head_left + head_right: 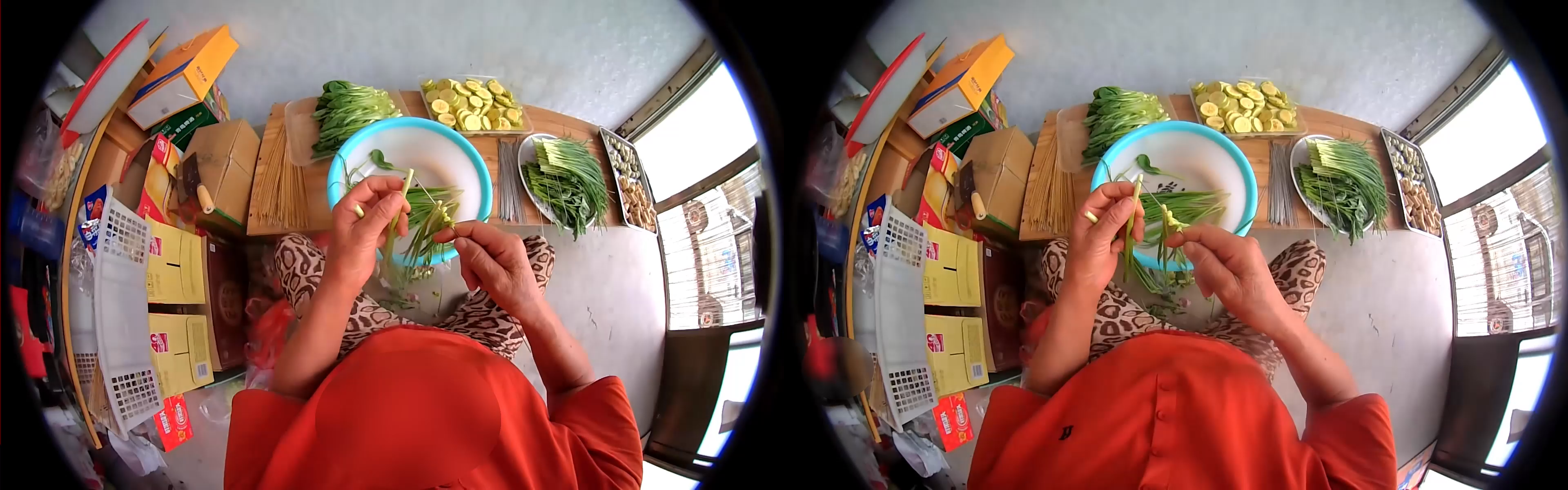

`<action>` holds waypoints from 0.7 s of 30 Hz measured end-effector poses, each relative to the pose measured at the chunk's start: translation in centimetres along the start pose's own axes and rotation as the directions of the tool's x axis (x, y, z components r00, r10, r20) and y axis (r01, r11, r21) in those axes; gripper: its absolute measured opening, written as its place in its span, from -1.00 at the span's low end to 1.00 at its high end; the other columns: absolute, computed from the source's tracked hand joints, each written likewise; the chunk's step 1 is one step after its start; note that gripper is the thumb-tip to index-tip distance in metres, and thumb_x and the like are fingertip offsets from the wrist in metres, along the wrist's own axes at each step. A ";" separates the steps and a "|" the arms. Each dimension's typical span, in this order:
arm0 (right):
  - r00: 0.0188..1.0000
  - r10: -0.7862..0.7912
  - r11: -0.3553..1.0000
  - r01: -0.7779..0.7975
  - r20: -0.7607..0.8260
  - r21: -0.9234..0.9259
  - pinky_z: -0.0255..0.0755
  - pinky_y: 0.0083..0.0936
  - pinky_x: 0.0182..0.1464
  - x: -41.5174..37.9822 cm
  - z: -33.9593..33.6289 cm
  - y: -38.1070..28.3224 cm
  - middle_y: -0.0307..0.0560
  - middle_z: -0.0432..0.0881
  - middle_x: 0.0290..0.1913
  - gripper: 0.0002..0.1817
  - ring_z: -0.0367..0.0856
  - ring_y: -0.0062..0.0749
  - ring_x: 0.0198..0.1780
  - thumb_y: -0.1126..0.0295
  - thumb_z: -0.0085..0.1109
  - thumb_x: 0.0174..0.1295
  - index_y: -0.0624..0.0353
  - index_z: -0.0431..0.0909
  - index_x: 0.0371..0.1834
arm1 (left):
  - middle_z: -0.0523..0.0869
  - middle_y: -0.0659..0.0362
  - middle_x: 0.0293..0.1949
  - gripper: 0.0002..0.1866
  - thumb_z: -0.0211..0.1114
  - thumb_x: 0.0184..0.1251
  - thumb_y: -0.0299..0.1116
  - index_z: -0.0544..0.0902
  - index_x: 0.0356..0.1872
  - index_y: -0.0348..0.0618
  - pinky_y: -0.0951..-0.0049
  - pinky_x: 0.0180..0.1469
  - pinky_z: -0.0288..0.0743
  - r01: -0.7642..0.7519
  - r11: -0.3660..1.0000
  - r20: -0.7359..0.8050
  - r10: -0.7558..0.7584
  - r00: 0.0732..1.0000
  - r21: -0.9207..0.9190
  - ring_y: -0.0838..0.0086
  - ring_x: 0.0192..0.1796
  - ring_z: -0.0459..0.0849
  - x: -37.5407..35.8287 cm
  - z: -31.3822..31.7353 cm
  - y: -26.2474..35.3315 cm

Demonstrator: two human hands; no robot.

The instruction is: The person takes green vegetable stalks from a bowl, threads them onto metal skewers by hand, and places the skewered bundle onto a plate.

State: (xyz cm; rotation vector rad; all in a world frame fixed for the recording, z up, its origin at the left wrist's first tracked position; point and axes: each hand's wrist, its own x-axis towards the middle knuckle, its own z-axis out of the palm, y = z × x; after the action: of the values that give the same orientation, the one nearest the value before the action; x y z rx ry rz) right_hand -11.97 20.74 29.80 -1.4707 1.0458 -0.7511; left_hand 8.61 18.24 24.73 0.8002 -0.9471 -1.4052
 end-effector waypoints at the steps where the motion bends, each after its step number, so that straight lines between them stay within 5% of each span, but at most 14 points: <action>1: 1.000 0.008 1.000 -0.008 -0.004 0.005 0.20 -0.68 -0.52 0.0 -0.1 0.1 -0.36 0.35 -0.65 -0.77 0.28 -0.74 -0.59 0.38 -0.05 0.44 0.25 0.57 -0.05 | 0.64 0.27 -0.32 -0.80 0.22 0.39 -0.30 0.55 -0.07 -0.15 0.75 -0.57 0.11 0.012 1.000 -0.025 -0.012 1.000 -0.004 0.68 -0.44 0.56 0.2 0.1 -0.1; 21: 0.998 0.061 0.997 -0.061 -0.009 -0.041 0.19 -0.66 -0.53 1.3 -0.6 0.8 -0.33 0.38 -0.63 -0.77 0.28 -0.73 -0.59 0.41 -0.05 0.39 0.26 0.59 -0.09 | 0.65 0.29 -0.37 -0.79 0.26 0.37 -0.29 0.63 -0.13 -0.19 0.73 -0.60 0.09 0.098 0.994 -0.035 -0.100 0.994 -0.050 0.68 -0.48 0.56 2.0 0.0 -0.9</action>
State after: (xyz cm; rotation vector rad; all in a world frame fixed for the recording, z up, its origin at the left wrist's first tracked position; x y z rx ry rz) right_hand -12.14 19.38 28.98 -1.4658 1.1135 -0.6963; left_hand 8.11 16.19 24.07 0.8439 -0.8509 -1.4878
